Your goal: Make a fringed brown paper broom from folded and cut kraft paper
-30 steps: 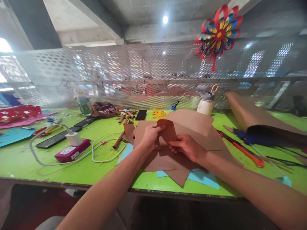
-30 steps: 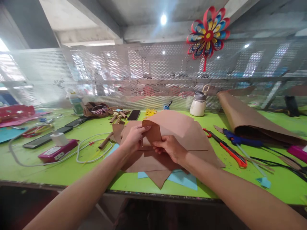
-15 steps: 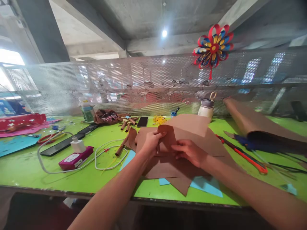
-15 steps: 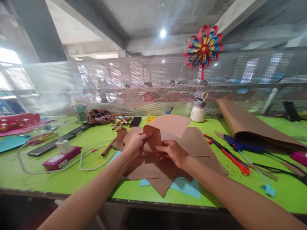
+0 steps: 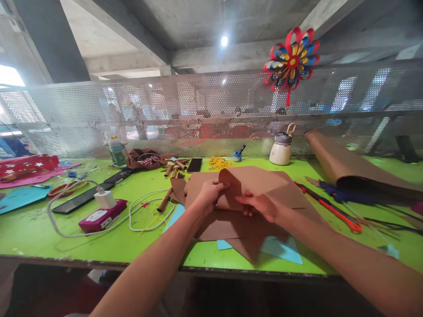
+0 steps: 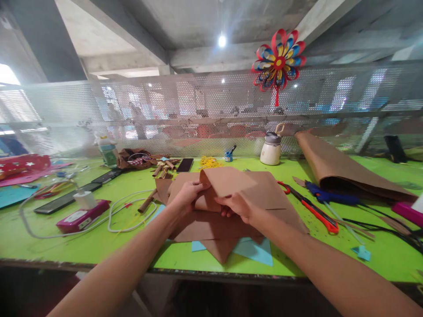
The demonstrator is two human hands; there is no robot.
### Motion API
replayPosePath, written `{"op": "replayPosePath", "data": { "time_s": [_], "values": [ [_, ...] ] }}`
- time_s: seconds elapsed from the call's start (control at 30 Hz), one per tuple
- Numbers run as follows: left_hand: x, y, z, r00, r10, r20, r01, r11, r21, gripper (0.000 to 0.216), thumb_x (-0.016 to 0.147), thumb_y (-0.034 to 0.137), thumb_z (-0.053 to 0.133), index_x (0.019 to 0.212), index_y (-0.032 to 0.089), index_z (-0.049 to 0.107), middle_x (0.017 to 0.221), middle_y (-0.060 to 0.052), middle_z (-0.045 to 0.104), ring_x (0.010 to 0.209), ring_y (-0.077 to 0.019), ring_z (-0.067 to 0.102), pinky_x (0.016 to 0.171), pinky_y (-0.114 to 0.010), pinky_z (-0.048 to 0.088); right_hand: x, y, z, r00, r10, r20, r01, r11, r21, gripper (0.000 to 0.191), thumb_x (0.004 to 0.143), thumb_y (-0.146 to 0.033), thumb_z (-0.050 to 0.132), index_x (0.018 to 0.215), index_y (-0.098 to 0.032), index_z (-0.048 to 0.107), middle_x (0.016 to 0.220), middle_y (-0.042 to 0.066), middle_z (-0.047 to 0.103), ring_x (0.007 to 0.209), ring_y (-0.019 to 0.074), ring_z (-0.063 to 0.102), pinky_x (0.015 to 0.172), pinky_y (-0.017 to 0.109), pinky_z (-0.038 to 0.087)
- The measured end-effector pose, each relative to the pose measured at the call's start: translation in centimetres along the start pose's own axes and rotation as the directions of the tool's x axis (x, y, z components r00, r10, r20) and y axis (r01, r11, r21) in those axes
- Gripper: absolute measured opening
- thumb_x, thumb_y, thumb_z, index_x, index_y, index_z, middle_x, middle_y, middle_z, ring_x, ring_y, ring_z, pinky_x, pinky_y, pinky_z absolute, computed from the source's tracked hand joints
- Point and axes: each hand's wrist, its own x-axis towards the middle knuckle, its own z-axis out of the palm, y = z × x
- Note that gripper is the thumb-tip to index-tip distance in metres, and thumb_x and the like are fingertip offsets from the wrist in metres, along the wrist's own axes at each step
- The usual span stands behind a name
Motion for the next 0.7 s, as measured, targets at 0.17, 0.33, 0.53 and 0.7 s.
{"op": "replayPosePath", "data": {
  "time_s": [0.17, 0.33, 0.53, 0.7],
  "values": [
    [-0.2, 0.0, 0.2, 0.999, 0.001, 0.038, -0.001, 1.000, 0.014, 0.023, 0.055, 0.022, 0.073, 0.074, 0.010, 0.065, 0.070, -0.009, 0.068, 0.056, -0.0178, 0.062, 0.053, -0.029, 0.048, -0.2, -0.2, 0.2, 0.998, 0.036, 0.057, -0.038, 0.999, 0.033, 0.031, 0.061, -0.033, 0.074, 0.059, -0.015, 0.049, 0.047, -0.004, 0.052, 0.043, 0.0071, 0.050, 0.038, 0.017, 0.031],
    [0.1, -0.1, -0.1, 0.999, -0.019, 0.035, 0.015, 0.993, 0.118, 0.018, 0.056, 0.022, 0.070, 0.065, 0.010, 0.062, 0.064, -0.009, 0.066, 0.054, -0.0178, 0.061, 0.052, -0.029, 0.048, -0.4, -0.6, 0.2, 0.991, 0.102, 0.088, -0.102, 0.995, -0.009, 0.031, 0.056, -0.030, 0.075, 0.060, -0.016, 0.048, 0.045, -0.003, 0.054, 0.041, 0.0073, 0.049, 0.038, 0.018, 0.030],
    [-0.6, -0.3, 0.6, 0.999, -0.035, 0.030, 0.026, 0.966, 0.255, 0.010, 0.056, 0.017, 0.067, 0.059, 0.010, 0.060, 0.060, -0.007, 0.064, 0.054, -0.0160, 0.058, 0.050, -0.025, 0.045, -0.9, -2.4, -1.3, 0.954, -0.150, -0.259, 0.047, 0.930, -0.365, 0.024, 0.073, -0.037, 0.059, 0.062, -0.016, 0.057, 0.053, 0.001, 0.056, 0.046, 0.0102, 0.048, 0.045, 0.024, 0.033],
    [-1.0, -1.1, 1.6, 0.999, 0.035, 0.009, -0.035, 0.861, 0.508, 0.003, 0.058, 0.012, 0.061, 0.060, 0.011, 0.062, 0.054, -0.001, 0.059, 0.051, -0.0120, 0.052, 0.047, -0.021, 0.039, -1.8, -2.9, -0.5, 0.822, -0.567, -0.048, 0.411, 0.649, -0.640, 0.017, 0.079, -0.029, 0.054, 0.068, -0.019, 0.063, 0.068, 0.003, 0.063, 0.064, 0.0154, 0.054, 0.061, 0.027, 0.040]
  ]
}}
